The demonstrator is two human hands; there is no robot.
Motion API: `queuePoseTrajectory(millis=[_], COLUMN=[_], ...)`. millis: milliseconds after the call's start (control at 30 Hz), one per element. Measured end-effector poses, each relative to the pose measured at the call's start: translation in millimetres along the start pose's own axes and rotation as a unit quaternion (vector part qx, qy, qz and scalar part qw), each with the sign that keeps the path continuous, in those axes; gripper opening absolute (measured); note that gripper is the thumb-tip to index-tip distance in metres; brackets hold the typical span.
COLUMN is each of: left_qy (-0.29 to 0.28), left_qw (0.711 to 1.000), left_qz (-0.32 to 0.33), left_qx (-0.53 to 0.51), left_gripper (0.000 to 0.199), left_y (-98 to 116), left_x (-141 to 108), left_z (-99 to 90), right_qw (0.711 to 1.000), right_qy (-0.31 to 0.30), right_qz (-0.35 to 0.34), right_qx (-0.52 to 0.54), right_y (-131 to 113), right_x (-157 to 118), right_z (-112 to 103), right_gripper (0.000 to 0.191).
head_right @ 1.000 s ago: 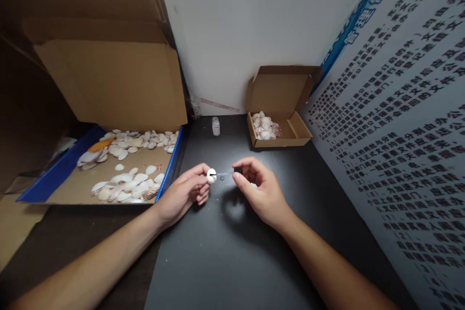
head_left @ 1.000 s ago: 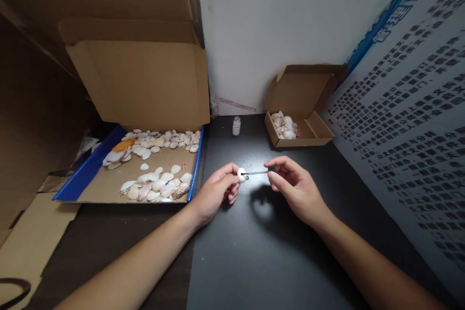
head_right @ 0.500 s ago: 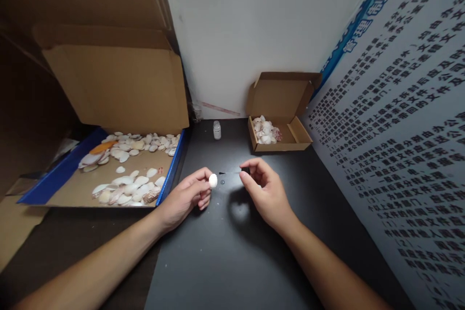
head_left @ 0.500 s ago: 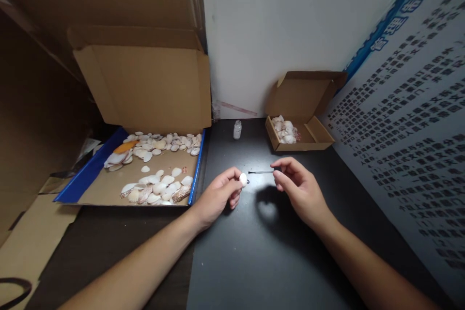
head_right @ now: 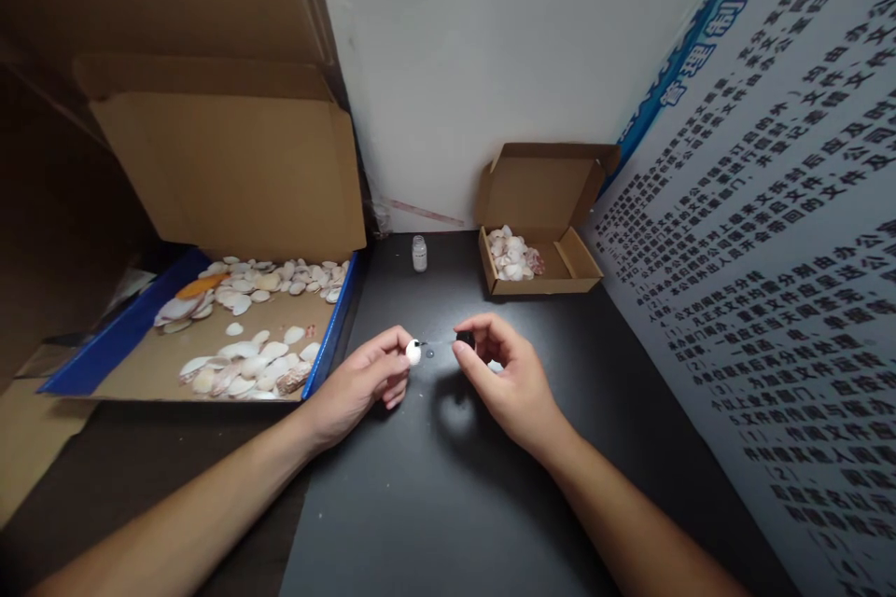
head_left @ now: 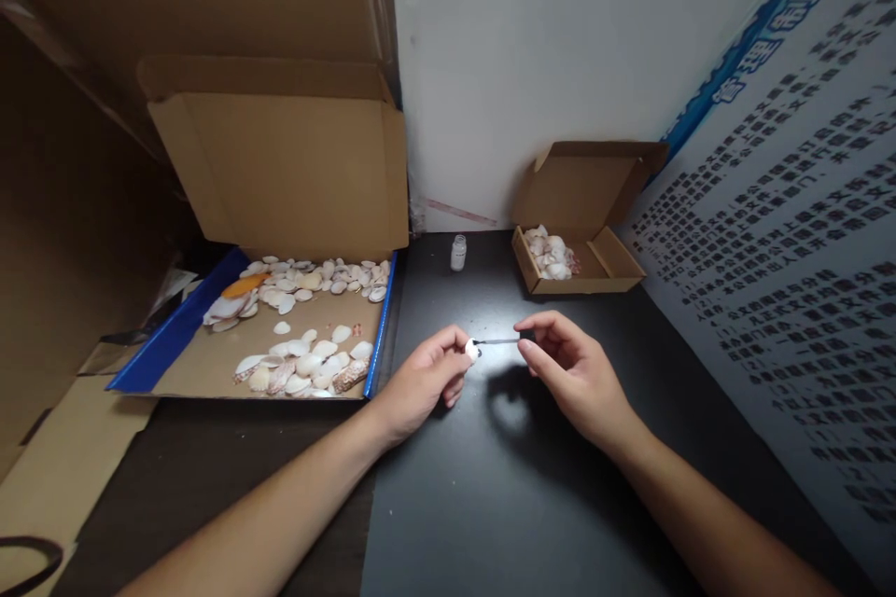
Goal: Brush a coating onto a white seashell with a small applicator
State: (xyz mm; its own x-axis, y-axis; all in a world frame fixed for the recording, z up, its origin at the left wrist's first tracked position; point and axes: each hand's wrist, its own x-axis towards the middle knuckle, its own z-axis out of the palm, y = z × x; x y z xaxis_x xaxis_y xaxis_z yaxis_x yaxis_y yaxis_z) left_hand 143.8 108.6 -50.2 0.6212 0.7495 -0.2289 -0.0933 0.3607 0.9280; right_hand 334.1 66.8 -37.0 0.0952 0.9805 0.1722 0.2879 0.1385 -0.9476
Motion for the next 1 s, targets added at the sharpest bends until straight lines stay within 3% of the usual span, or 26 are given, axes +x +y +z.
queuePoseTrajectory(millis=[100, 267, 400, 567, 767, 900, 1000], left_qy=[-0.002, -0.006, -0.008, -0.005, -0.005, -0.003, -0.003], left_qw=[1.0, 1.0, 1.0, 1.0, 1.0, 1.0, 1.0], left_qz=[0.005, 0.004, 0.003, 0.001, 0.005, 0.004, 0.002], left_qx=[0.005, 0.011, 0.026, 0.028, 0.025, 0.023, 0.023], left_gripper=[0.018, 0.018, 0.019, 0.019, 0.019, 0.018, 0.017], left_y=[-0.1, -0.5, -0.1, 0.6, -0.4, -0.3, -0.4], left_x=[1.0, 1.1, 0.4, 0.3, 0.1, 0.2, 0.6], left_z=[-0.3, -0.7, -1.1, -1.3, -0.7, -0.7, -1.4], right_qw=[1.0, 1.0, 1.0, 0.999, 0.999, 1.0, 0.999], right_qy=[0.023, -0.017, 0.025, -0.029, 0.021, -0.022, -0.036], right_qz=[0.004, -0.007, 0.008, -0.007, -0.003, -0.004, -0.005], right_qx=[0.007, 0.005, -0.011, 0.02, -0.03, 0.02, -0.004], right_y=[0.7, 0.6, 1.4, 0.7, 1.6, 0.1, 0.3], right_x=[0.4, -0.5, 0.6, -0.6, -1.4, -1.8, -2.3], right_z=[-1.9, -2.7, -3.1, -2.5, -2.0, -1.9, -0.6], right_gripper=[0.017, 0.017, 0.019, 0.017, 0.018, 0.018, 0.017])
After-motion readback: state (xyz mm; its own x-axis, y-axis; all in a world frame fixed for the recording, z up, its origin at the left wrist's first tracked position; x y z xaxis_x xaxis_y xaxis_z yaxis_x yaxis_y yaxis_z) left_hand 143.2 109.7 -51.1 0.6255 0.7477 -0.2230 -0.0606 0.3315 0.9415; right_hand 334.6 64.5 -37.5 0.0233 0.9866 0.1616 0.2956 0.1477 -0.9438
